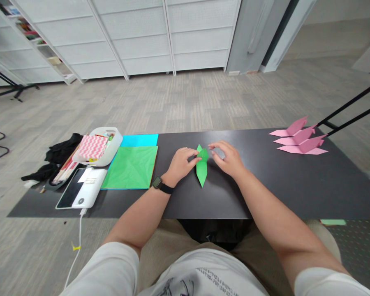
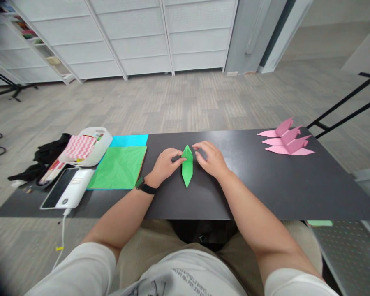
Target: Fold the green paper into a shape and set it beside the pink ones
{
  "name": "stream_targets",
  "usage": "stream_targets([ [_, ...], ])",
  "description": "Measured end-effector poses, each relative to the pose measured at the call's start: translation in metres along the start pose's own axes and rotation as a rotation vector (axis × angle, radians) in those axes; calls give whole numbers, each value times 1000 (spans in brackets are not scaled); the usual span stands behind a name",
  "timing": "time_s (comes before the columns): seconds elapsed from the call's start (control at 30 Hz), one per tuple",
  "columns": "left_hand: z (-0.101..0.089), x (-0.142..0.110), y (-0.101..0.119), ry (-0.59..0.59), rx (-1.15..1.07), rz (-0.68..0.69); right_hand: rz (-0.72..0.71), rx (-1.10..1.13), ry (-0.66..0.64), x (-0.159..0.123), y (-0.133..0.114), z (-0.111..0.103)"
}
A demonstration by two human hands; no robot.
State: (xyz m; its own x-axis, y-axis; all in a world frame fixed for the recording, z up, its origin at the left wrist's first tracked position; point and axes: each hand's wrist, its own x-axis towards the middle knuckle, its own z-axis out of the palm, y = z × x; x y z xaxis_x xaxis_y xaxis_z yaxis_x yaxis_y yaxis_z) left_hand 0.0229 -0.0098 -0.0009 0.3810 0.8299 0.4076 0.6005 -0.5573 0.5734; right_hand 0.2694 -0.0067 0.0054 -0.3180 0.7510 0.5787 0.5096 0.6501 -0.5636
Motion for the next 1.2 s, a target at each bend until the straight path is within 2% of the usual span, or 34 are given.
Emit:
stream_targets([
  [0.27, 0, -1, 7, -62, -48, 0, -11, 27, 56, 0, -18, -1],
  [0.53, 2, -1, 5, -97, -59, -2, 18, 13, 62, 0, -17, 1],
  [0.77, 0, -1, 6, -79, -131, -32, 27, 40, 87, -2, -13, 3],
  [0.87, 0, -2, 6, -79, -166, -56, 55, 55, 79, -2, -14, 1],
  [1.03, 2, -3, 4, -81, -210, -86, 7, 110, 13, 1, -19, -2],
  [1.2, 4, -2, 4, -77, -290, -130, 80, 110, 5, 1, -17, -1],
])
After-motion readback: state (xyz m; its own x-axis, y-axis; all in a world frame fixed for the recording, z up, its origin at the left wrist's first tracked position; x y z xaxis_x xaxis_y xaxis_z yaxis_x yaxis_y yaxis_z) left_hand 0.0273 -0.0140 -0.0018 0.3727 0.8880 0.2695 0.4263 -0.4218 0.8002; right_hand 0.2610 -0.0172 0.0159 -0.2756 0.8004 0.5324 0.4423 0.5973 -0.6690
